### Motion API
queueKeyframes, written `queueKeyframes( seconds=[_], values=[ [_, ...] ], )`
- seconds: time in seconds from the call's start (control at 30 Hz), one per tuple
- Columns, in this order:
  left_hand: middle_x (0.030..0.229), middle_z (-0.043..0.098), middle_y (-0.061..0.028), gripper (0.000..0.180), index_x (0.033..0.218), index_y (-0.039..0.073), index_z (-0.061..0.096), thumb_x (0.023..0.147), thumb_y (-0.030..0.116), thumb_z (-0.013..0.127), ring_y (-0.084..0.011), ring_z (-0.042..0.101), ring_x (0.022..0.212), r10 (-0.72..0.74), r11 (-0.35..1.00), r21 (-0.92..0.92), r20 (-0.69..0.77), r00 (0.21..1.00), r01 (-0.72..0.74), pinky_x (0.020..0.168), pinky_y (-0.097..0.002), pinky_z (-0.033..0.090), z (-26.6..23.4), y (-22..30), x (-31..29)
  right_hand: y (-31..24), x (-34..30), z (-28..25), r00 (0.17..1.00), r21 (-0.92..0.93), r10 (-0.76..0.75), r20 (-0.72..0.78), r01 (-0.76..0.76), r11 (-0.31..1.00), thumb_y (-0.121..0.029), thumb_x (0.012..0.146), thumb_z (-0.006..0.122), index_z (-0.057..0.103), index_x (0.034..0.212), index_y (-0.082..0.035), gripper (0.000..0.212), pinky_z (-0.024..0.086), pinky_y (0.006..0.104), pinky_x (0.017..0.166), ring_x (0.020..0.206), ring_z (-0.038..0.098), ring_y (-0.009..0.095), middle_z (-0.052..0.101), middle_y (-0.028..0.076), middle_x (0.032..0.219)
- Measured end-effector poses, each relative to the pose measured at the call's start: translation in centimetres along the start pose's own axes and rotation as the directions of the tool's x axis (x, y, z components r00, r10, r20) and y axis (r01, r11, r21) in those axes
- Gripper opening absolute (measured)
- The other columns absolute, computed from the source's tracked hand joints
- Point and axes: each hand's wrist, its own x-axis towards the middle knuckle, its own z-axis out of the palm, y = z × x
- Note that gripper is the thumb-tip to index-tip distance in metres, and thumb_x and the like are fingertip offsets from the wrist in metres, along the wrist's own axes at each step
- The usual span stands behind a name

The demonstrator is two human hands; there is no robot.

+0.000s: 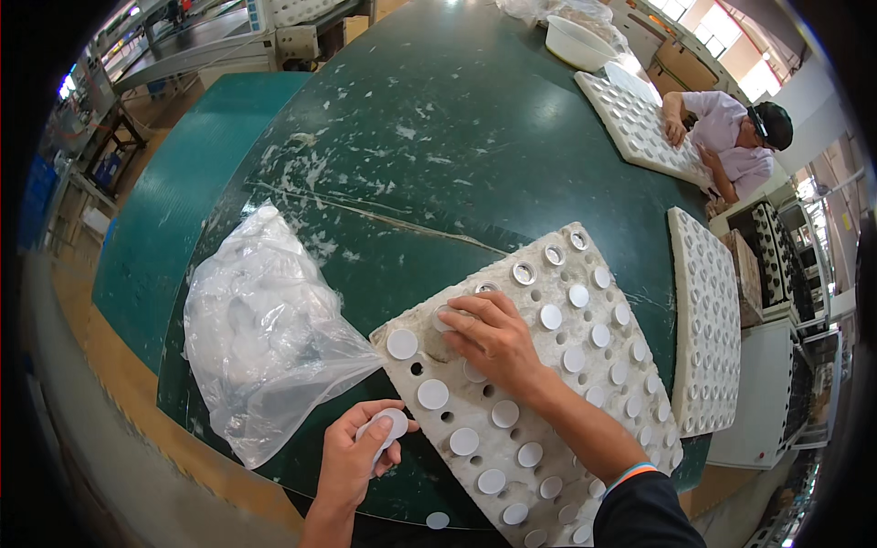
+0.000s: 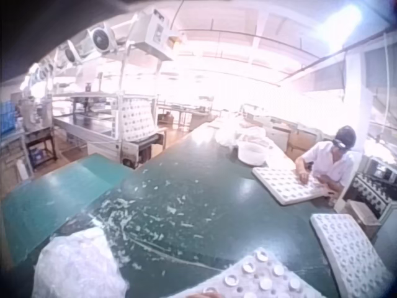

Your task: The person places white caps onto LED fixtures in a foam tray by hand, bends down to pick up dropped caps from the floor, and resumes placing caps onto fixtures in another tray.

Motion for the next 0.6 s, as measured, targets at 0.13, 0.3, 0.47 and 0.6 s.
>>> queueKeyframes(
  seconds=[0.13, 0.3, 0.47, 0.6],
  values=[
    [0.089, 0.066, -0.0171, 0.030, 0.108, -0.005, 0.055, 0.090, 0.019, 0.057, -0.0057, 0.053, 0.054, -0.003, 1.000, 0.017, 0.019, 1.000, 0.003, 0.041, -0.0154, 0.037, -0.24, -0.13, 0.02, -0.08, 0.02, 0.03, 1.000, -0.010, 0.009, 0.012, -0.009, 1.000, -0.007, 0.069, 0.072, 0.067, 0.097, -0.007, 0.029, 0.047, 0.0342, 0.077, 0.090, 0.057, 0.024, 0.061, 0.005, 0.102],
    [0.089, 0.066, -0.0169, 0.030, 0.107, -0.004, 0.055, 0.090, 0.019, 0.057, -0.0053, 0.052, 0.053, -0.010, 1.000, 0.023, 0.022, 1.000, 0.009, 0.042, -0.0154, 0.037, -0.14, -0.12, 0.11, 0.00, -0.04, 0.11, 0.999, -0.010, 0.023, 0.029, -0.023, 1.000, -0.009, 0.070, 0.072, 0.067, 0.098, -0.007, 0.029, 0.046, 0.0349, 0.079, 0.093, 0.056, 0.023, 0.061, 0.005, 0.104],
    [0.089, 0.066, -0.0169, 0.030, 0.108, -0.004, 0.055, 0.090, 0.019, 0.057, -0.0051, 0.052, 0.053, -0.001, 1.000, 0.016, 0.023, 1.000, 0.000, 0.041, -0.0155, 0.037, -0.27, -0.08, 0.07, -0.15, 0.07, 0.18, 0.999, -0.030, 0.030, 0.039, -0.029, 0.999, -0.009, 0.071, 0.071, 0.067, 0.098, -0.007, 0.027, 0.045, 0.0365, 0.080, 0.098, 0.055, 0.022, 0.061, 0.003, 0.105],
    [0.089, 0.066, -0.0167, 0.029, 0.108, -0.004, 0.054, 0.089, 0.019, 0.057, -0.0050, 0.051, 0.052, 0.008, 1.000, -0.009, -0.002, 1.000, -0.008, 0.041, -0.0156, 0.037, -0.22, -0.06, -0.23, -0.50, -0.13, -0.37, 1.000, -0.053, -0.007, -0.024, 0.005, 0.999, -0.009, 0.070, 0.071, 0.067, 0.097, -0.008, 0.028, 0.044, 0.0348, 0.080, 0.098, 0.055, 0.021, 0.061, 0.002, 0.104]
  ],
)
